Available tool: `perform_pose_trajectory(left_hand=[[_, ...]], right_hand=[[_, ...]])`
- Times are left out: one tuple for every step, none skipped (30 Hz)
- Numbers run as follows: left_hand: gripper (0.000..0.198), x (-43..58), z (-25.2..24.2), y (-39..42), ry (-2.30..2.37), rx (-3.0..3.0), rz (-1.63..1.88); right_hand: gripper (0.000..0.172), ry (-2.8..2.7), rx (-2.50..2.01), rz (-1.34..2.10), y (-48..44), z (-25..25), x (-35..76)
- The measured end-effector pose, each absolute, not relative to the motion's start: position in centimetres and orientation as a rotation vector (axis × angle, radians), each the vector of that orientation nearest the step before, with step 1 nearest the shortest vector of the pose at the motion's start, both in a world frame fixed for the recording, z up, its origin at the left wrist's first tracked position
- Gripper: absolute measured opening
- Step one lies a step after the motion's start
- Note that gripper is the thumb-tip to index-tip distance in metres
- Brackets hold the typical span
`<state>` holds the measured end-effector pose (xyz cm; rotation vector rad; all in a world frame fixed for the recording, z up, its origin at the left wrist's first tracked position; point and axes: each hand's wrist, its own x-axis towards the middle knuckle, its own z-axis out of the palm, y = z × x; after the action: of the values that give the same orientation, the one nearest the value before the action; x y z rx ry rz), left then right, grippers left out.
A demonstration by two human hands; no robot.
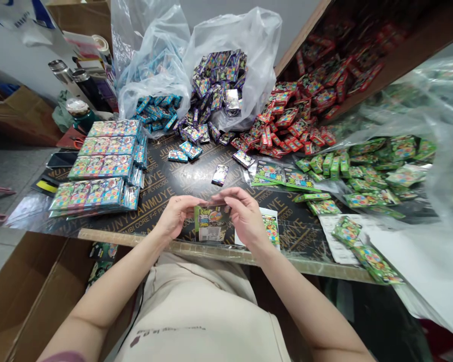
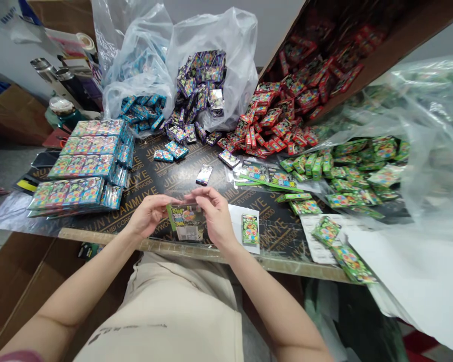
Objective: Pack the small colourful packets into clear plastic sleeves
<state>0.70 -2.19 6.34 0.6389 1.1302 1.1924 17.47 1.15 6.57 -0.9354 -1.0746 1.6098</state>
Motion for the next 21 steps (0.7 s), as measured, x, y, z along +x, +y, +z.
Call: perform_pose_trajectory(left_hand=[[0.015, 0.6, 6.7, -2.1, 1.172, 0.708, 1.23], [0.013, 0.5, 7.0, -2.0, 1.224, 0.817, 1.285], [0.012, 0.4, 7.3, -2.1, 1.273, 0.968, 1.348], [0.011, 0.3, 7.5, -2.3, 1.31, 1.157, 1.404], [0.011, 0.2, 7.7, -2.5, 1.328, 1.363, 1.442], [0.011, 0.1, 7.9, -2.8, 1.324, 1.563, 1.459], [0.01, 0.0, 8.1, -3.0, 1.307, 1.727, 1.46], [0.01, -0.1, 8.2, -3.1, 1.287, 1.841, 1.452], [0.009, -0.2, 8.4, -3.2, 1.273, 1.904, 1.438], [0.007, -0.3, 8.6, -3.2, 1.274, 1.919, 1.42], [0.006, -0.4, 8.7, -3.1, 1.288, 1.897, 1.395], [0.005, -0.5, 8.9, -3.0, 1.305, 1.85, 1.362], [0.004, -0.6, 9.1, -2.9, 1.323, 1.788, 1.327], [0.005, -0.7, 9.3, -2.8, 1.334, 1.722, 1.294], [0.005, -0.7, 9.5, -2.6, 1.341, 1.661, 1.268], [0.005, -0.7, 9.6, -2.6, 1.345, 1.614, 1.248], [0.004, -0.7, 9.7, -2.5, 1.346, 1.585, 1.237], [0.004, -0.7, 9.7, -2.5, 1.346, 1.577, 1.23], [0.004, -0.6, 9.8, -2.5, 1.348, 1.586, 1.224], [0.005, -0.6, 9.8, -2.5, 1.352, 1.612, 1.216], [0.007, -0.5, 9.9, -2.6, 1.359, 1.654, 1.209]], right_hand=[[0.01, -1.145, -0.94, 1.523, 1.2, 6.4, 17.7], [0.011, -1.228, -0.945, 1.416, 1.2, 6.3, 18.0], [0.012, -1.318, -0.942, 1.294, 1.3, 6.1, 18.3], [0.012, -1.415, -0.925, 1.175, 1.3, 5.8, 18.7], [0.013, -1.513, -0.891, 1.073, 1.3, 5.6, 19.1], [0.014, -1.601, -0.843, 0.994, 1.3, 5.4, 19.5], [0.015, -1.67, -0.791, 0.939, 1.3, 5.3, 19.8], [0.017, -1.717, -0.755, 0.907, 1.3, 5.3, 20.1], [0.017, -1.742, -0.743, 0.895, 1.3, 5.4, 20.3], [0.016, -1.746, -0.756, 0.894, 1.3, 5.7, 20.4], [0.014, -1.733, -0.79, 0.901, 1.2, 6.0, 20.4], [0.012, -1.715, -0.835, 0.924, 1.2, 6.5, 20.3], [0.01, -1.698, -0.884, 0.964, 1.2, 7.0, 20.2], [0.008, -1.681, -0.928, 1.016, 1.1, 7.5, 20.0], [0.008, -1.662, -0.961, 1.07, 1.1, 7.9, 19.9], [0.007, -1.645, -0.982, 1.119, 1.1, 8.2, 19.8], [0.007, -1.632, -0.991, 1.159, 1.1, 8.5, 19.7], [0.007, -1.627, -0.994, 1.189, 1.1, 8.6, 19.6], [0.007, -1.626, -0.996, 1.206, 1.1, 8.7, 19.6], [0.007, -1.631, -0.997, 1.211, 1.2, 8.7, 19.6], [0.008, -1.646, -0.994, 1.207, 1.2, 8.7, 19.7]])
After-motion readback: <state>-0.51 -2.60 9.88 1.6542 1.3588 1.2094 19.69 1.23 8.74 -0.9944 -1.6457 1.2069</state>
